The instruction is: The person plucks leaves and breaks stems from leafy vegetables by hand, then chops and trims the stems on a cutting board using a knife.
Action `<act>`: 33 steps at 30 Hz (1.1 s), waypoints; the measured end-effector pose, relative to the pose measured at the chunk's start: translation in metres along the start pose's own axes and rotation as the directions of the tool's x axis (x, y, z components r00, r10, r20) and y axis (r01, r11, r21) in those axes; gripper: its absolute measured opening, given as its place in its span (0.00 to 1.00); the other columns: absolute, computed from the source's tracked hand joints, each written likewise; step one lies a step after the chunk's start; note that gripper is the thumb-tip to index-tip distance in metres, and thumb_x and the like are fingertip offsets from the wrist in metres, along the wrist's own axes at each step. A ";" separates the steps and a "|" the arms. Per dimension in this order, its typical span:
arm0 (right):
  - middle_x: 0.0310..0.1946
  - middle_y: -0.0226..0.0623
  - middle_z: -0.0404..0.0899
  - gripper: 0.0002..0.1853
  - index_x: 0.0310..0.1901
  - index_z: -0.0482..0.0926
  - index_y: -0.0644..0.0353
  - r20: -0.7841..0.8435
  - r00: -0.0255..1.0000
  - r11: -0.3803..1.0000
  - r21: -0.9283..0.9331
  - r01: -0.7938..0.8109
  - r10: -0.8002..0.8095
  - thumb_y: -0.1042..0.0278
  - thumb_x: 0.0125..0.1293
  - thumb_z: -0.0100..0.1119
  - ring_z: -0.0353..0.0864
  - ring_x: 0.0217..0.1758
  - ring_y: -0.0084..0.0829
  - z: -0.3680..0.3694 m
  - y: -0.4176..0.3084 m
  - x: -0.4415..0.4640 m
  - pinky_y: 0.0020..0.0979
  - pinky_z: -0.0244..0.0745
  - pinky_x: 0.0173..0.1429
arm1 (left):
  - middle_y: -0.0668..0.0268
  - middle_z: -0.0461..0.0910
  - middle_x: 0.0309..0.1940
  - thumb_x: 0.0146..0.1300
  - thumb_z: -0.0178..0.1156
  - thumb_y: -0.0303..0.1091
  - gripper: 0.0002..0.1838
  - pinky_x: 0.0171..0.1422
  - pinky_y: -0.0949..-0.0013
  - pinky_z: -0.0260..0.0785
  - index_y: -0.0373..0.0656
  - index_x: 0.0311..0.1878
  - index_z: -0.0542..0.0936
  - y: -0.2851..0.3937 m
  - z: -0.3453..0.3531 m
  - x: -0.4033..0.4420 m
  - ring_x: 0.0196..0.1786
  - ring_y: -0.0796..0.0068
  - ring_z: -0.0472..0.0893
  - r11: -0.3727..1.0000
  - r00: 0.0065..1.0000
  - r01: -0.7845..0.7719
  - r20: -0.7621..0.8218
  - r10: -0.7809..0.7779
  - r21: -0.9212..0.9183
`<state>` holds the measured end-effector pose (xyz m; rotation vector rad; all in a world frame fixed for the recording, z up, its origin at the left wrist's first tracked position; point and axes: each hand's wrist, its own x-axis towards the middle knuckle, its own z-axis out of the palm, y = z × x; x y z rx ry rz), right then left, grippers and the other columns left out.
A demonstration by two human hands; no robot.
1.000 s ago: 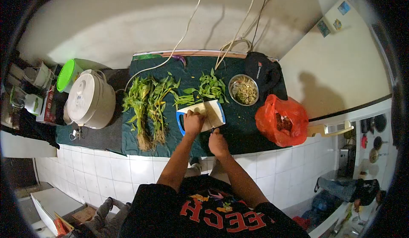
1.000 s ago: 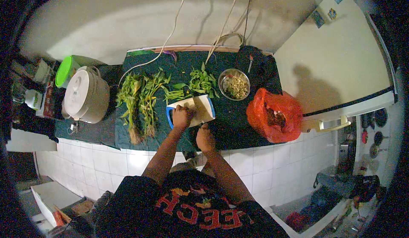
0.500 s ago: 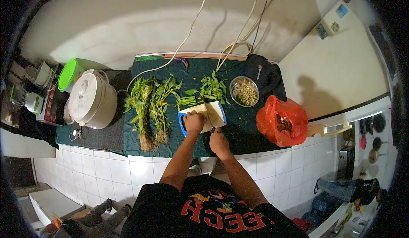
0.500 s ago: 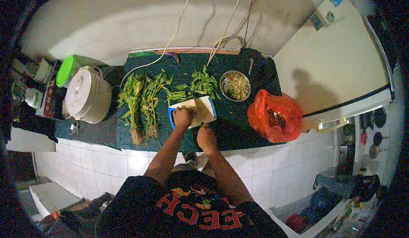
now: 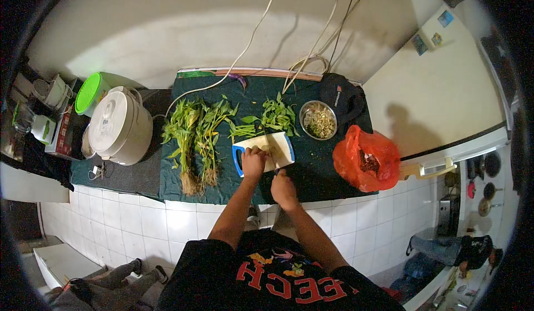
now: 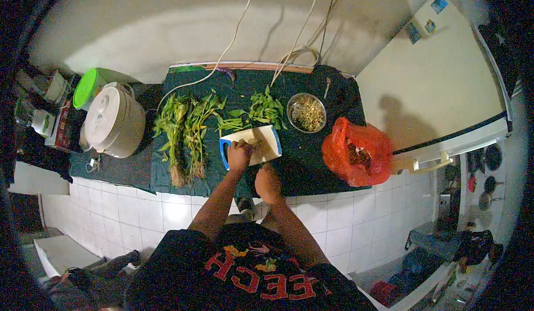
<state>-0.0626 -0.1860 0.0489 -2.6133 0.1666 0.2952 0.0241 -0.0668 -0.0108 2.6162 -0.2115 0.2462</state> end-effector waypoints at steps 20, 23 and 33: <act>0.35 0.60 0.81 0.17 0.51 0.65 0.74 0.032 0.994 0.994 0.037 -0.104 0.103 0.66 0.71 0.46 0.83 0.38 0.59 0.005 -0.007 0.005 0.51 0.79 0.43 | 0.65 0.80 0.39 0.53 0.64 0.34 0.09 0.51 0.55 0.65 0.51 0.37 0.88 -0.001 -0.014 -0.003 0.48 0.58 0.74 0.993 0.997 0.021 0.073 -0.013 -0.117; 0.36 0.61 0.81 0.17 0.51 0.65 0.73 0.047 0.995 0.995 0.049 -0.085 0.083 0.66 0.71 0.46 0.82 0.40 0.60 -0.003 -0.006 0.009 0.52 0.78 0.44 | 0.65 0.81 0.38 0.52 0.65 0.34 0.10 0.51 0.55 0.65 0.52 0.38 0.88 -0.002 -0.010 -0.002 0.48 0.58 0.75 0.985 0.993 0.097 0.079 -0.086 -0.145; 0.39 0.66 0.79 0.16 0.51 0.66 0.73 0.016 0.991 0.988 0.080 -0.131 0.130 0.66 0.72 0.44 0.81 0.44 0.61 0.011 -0.006 0.006 0.55 0.77 0.47 | 0.63 0.81 0.37 0.50 0.68 0.36 0.07 0.50 0.53 0.69 0.51 0.34 0.87 -0.005 -0.008 0.006 0.46 0.54 0.76 0.977 0.974 0.203 0.116 -0.195 -0.067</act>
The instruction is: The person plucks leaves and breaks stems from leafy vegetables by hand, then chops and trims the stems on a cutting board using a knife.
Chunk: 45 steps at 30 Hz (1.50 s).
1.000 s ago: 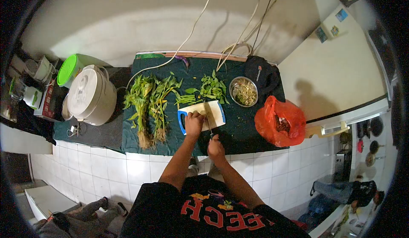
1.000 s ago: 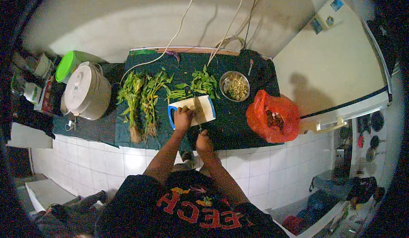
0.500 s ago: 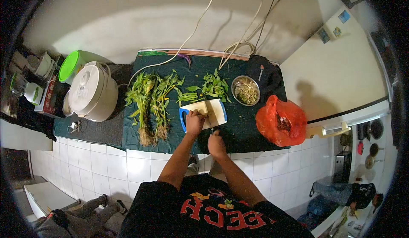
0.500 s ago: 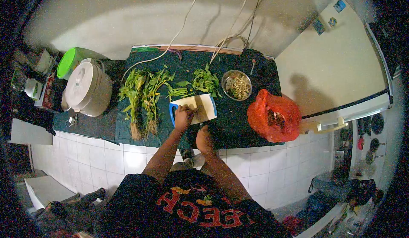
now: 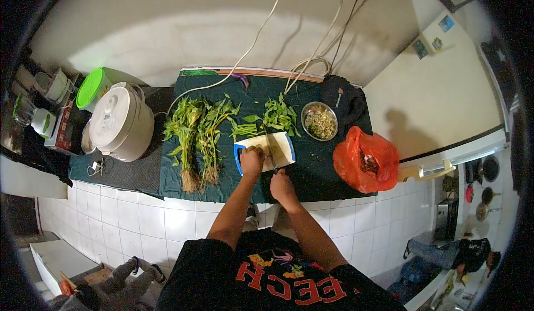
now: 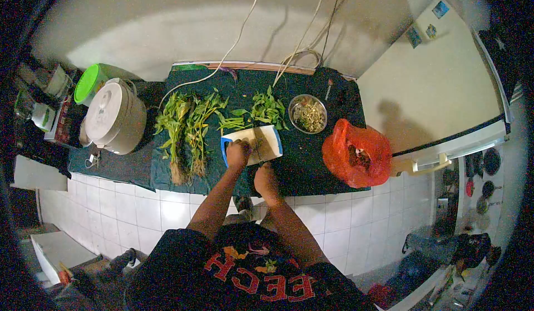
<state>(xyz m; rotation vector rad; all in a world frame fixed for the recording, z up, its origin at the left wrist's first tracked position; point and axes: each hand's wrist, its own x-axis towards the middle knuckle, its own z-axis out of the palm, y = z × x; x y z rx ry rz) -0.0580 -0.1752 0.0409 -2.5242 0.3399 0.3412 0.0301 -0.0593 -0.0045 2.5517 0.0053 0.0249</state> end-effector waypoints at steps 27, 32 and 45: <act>0.33 0.61 0.82 0.15 0.49 0.64 0.69 -0.044 0.998 0.993 -0.111 0.033 -0.038 0.63 0.73 0.45 0.84 0.38 0.59 0.001 -0.003 -0.002 0.52 0.80 0.42 | 0.61 0.82 0.38 0.54 0.63 0.29 0.09 0.54 0.58 0.72 0.48 0.38 0.88 -0.019 0.004 -0.013 0.46 0.55 0.78 0.971 0.981 -0.184 -0.088 0.172 -0.155; 0.33 0.61 0.81 0.15 0.49 0.64 0.69 0.010 1.000 0.997 -0.076 -0.026 0.026 0.63 0.73 0.44 0.83 0.38 0.59 0.022 0.011 -0.023 0.51 0.80 0.42 | 0.60 0.82 0.37 0.52 0.65 0.29 0.09 0.54 0.57 0.72 0.49 0.37 0.89 -0.021 0.008 -0.007 0.46 0.54 0.78 0.980 0.992 -0.124 -0.053 0.117 -0.158; 0.38 0.62 0.81 0.16 0.50 0.63 0.71 0.062 0.997 0.996 -0.071 -0.045 0.049 0.64 0.72 0.45 0.83 0.41 0.60 0.018 0.005 -0.027 0.52 0.79 0.45 | 0.58 0.81 0.37 0.51 0.66 0.30 0.08 0.53 0.56 0.73 0.49 0.36 0.89 -0.026 0.009 -0.006 0.45 0.53 0.78 0.979 0.990 -0.139 -0.027 0.136 -0.152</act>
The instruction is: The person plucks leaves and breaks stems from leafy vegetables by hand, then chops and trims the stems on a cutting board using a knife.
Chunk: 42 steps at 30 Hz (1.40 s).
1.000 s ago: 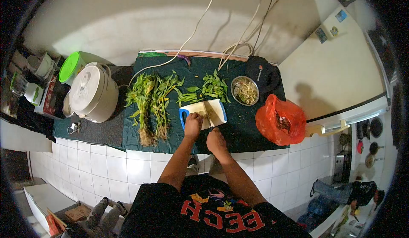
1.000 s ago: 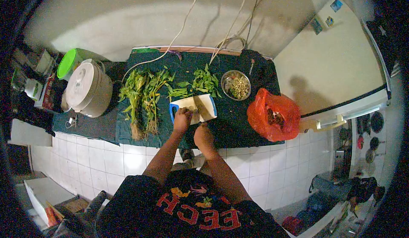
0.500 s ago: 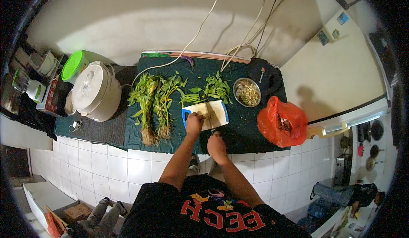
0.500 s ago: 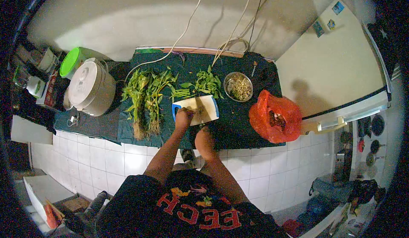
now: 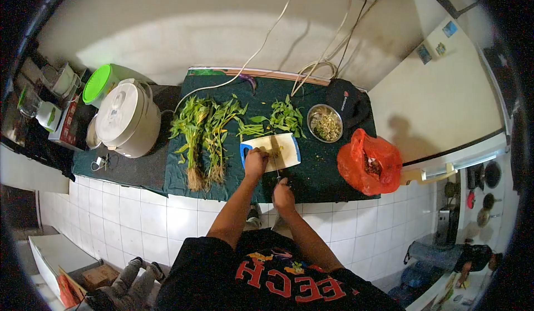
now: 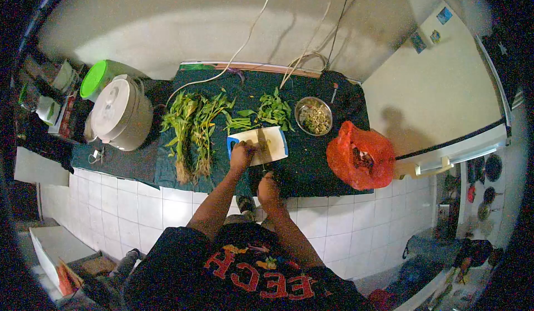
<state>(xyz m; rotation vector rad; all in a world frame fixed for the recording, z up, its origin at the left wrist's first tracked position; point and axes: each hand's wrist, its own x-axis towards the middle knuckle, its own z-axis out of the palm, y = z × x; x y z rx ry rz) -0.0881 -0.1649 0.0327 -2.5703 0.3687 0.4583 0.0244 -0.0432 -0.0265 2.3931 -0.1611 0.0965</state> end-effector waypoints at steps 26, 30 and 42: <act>0.37 0.64 0.81 0.14 0.47 0.66 0.73 -0.024 1.000 1.000 -0.004 -0.009 0.009 0.68 0.71 0.47 0.83 0.40 0.61 0.003 -0.005 0.010 0.52 0.80 0.44 | 0.59 0.81 0.35 0.46 0.69 0.29 0.06 0.52 0.56 0.73 0.46 0.31 0.87 -0.002 0.001 0.005 0.44 0.53 0.79 0.995 0.999 0.049 -0.002 -0.050 -0.090; 0.32 0.62 0.82 0.15 0.50 0.65 0.75 -0.128 0.986 0.994 0.003 0.112 -0.110 0.73 0.66 0.46 0.84 0.37 0.57 -0.007 -0.013 0.018 0.50 0.81 0.40 | 0.59 0.81 0.35 0.47 0.69 0.30 0.06 0.51 0.56 0.72 0.45 0.31 0.86 0.002 0.004 0.002 0.44 0.53 0.79 0.997 0.996 0.063 -0.067 -0.065 -0.043; 0.35 0.63 0.81 0.16 0.50 0.64 0.71 -0.087 0.993 0.996 0.019 0.086 -0.084 0.65 0.72 0.46 0.83 0.40 0.60 -0.016 -0.021 0.012 0.52 0.79 0.44 | 0.60 0.81 0.38 0.54 0.63 0.29 0.06 0.52 0.58 0.71 0.42 0.35 0.85 0.005 -0.002 -0.010 0.44 0.53 0.77 0.989 0.992 -0.124 -0.007 0.125 0.087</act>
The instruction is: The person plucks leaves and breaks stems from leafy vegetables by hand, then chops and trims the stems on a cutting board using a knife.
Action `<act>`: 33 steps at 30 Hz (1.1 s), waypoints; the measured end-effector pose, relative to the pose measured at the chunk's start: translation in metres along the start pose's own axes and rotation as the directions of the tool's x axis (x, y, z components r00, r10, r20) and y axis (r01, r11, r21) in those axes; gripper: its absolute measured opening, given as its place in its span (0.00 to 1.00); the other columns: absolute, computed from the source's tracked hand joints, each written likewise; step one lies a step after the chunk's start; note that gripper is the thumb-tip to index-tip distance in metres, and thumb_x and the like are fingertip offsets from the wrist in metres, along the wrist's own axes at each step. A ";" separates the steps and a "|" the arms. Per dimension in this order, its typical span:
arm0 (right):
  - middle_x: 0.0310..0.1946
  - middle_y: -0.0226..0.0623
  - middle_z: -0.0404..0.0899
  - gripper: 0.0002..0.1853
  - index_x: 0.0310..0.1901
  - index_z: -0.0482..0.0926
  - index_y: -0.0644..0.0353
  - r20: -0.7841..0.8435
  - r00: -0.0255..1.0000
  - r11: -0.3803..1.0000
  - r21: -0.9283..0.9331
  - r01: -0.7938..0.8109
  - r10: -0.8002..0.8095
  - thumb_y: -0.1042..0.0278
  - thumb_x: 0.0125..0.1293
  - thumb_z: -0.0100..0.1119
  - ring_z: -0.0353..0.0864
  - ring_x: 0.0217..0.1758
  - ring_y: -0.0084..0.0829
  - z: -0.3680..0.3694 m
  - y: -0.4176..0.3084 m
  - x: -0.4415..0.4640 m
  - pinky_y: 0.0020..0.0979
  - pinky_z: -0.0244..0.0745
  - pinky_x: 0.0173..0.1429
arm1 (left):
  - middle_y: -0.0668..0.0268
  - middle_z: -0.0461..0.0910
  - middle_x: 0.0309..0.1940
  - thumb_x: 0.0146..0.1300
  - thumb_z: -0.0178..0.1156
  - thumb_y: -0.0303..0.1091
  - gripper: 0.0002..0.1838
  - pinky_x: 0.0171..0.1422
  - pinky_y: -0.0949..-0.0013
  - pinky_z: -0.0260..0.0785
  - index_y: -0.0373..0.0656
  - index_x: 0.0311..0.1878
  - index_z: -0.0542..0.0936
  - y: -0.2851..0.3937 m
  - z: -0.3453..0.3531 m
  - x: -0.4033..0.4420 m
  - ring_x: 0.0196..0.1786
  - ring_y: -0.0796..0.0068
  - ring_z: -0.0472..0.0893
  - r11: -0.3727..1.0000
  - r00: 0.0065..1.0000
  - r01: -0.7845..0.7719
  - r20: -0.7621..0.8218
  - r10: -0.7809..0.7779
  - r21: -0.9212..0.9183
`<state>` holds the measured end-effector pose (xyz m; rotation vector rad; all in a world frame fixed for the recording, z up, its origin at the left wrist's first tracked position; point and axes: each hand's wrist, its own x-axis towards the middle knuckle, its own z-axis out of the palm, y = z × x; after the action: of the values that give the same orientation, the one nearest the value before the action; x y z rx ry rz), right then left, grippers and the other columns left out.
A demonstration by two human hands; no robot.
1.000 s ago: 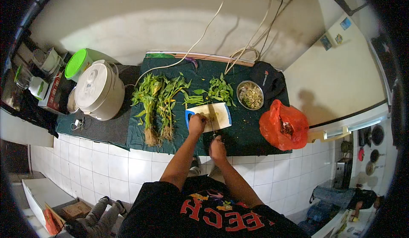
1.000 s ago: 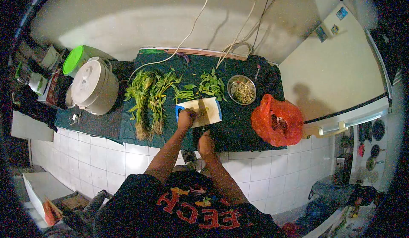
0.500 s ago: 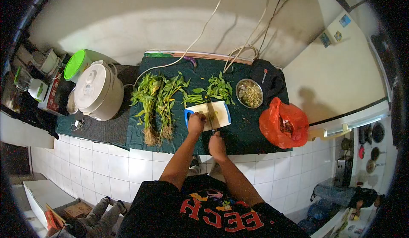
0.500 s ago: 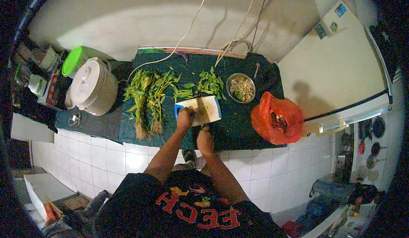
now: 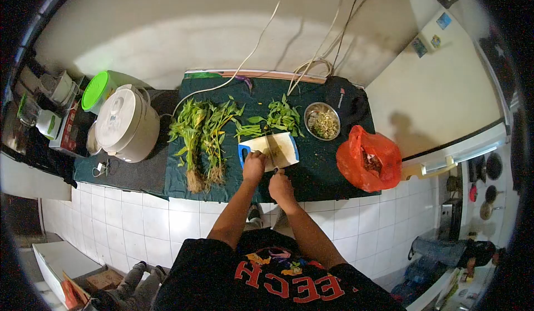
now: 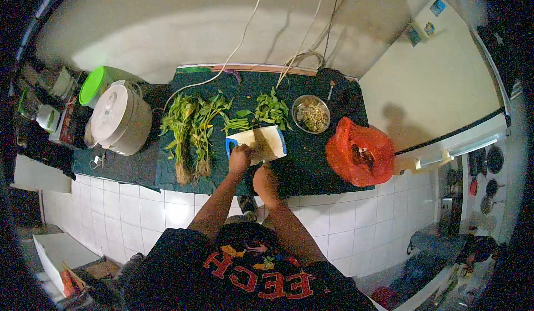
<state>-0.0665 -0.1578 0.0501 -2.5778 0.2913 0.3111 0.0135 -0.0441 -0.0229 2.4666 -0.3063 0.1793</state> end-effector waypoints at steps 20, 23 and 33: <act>0.36 0.61 0.82 0.16 0.51 0.64 0.72 0.102 0.986 0.991 -0.038 -0.129 0.132 0.66 0.71 0.46 0.83 0.42 0.59 0.012 0.013 -0.010 0.52 0.79 0.45 | 0.51 0.82 0.33 0.54 0.61 0.26 0.08 0.48 0.54 0.76 0.42 0.34 0.88 -0.010 0.002 0.005 0.38 0.49 0.83 0.972 0.992 0.125 0.010 -0.125 -0.199; 0.37 0.62 0.81 0.16 0.51 0.64 0.72 0.051 0.999 0.998 0.059 -0.018 0.015 0.66 0.71 0.46 0.83 0.43 0.60 -0.002 0.004 -0.003 0.53 0.79 0.46 | 0.52 0.82 0.35 0.53 0.63 0.27 0.08 0.48 0.55 0.76 0.44 0.35 0.88 -0.004 -0.003 0.004 0.40 0.50 0.83 0.965 0.984 0.177 0.034 -0.174 -0.192; 0.36 0.64 0.81 0.15 0.47 0.65 0.73 0.057 0.997 0.998 0.024 -0.059 0.057 0.66 0.71 0.46 0.82 0.43 0.61 0.006 0.013 -0.009 0.53 0.78 0.49 | 0.52 0.82 0.37 0.52 0.65 0.29 0.07 0.48 0.55 0.75 0.43 0.36 0.87 -0.001 -0.007 0.004 0.41 0.50 0.83 0.938 0.964 0.265 0.051 -0.261 -0.224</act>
<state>-0.0790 -0.1642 0.0411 -2.5339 0.3478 0.3975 0.0169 -0.0398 -0.0168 2.2522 -0.0011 0.0039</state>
